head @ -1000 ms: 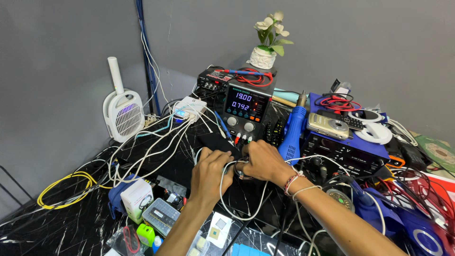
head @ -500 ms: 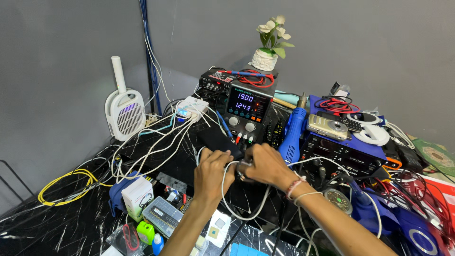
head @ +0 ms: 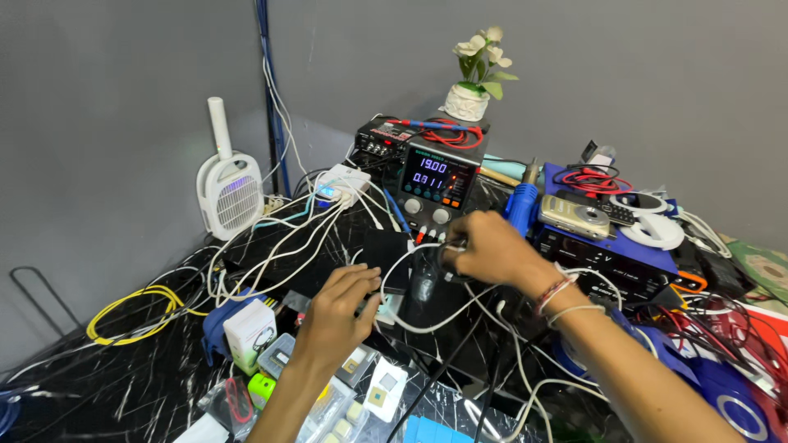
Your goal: The person organizes a cluttered workspace by handling various electronic cables and accessories. They pick up a black cable, then a white cable, and proceed to coil them neatly by hand. The person also moves a white gaming controller and a black smartwatch on the table while sorting through the items.
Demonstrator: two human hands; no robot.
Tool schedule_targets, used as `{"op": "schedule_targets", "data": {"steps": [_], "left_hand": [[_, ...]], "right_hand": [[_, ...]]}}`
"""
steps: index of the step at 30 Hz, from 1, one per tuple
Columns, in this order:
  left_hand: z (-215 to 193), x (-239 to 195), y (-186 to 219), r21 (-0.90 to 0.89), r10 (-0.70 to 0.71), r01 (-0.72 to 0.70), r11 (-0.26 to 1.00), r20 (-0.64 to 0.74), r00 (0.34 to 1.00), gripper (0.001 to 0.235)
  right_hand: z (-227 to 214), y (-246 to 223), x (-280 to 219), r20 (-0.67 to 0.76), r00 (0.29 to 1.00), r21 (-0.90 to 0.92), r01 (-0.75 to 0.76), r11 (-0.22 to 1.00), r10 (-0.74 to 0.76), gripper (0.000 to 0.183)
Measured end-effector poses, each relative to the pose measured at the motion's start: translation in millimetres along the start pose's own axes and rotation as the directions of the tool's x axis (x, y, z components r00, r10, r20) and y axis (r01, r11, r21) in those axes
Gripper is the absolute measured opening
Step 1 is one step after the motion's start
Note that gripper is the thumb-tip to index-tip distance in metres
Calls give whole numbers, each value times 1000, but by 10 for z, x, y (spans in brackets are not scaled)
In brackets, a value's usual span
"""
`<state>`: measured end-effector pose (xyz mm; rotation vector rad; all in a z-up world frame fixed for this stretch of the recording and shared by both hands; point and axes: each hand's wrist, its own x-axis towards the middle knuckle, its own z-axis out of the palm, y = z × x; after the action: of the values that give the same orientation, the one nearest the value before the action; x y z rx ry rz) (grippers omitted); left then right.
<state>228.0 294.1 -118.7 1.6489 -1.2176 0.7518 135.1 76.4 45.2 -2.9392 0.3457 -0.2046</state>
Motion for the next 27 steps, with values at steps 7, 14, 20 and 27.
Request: {"op": "schedule_targets", "data": {"steps": [7,14,20,27], "left_hand": [[-73,45,274,-18,-97,97,995,11,995,41],[72,719,1465,-109,266,-297,949,-233,935,5],[594,671,2168,-293,125,-128,947,-30,992,12],[914,560,2569,-189,179,-196,962,-101,979,26]], "right_hand": [[-292,66,-78,86,996,-44,35,998,-31,16],[-915,373,-536,-18,983,-17,185,983,-185,27],[-1753,718,-1657,70,997,112,34,993,-42,52],[-1851,1921,-2797,-73,988,451,-87,888,134,54]]}}
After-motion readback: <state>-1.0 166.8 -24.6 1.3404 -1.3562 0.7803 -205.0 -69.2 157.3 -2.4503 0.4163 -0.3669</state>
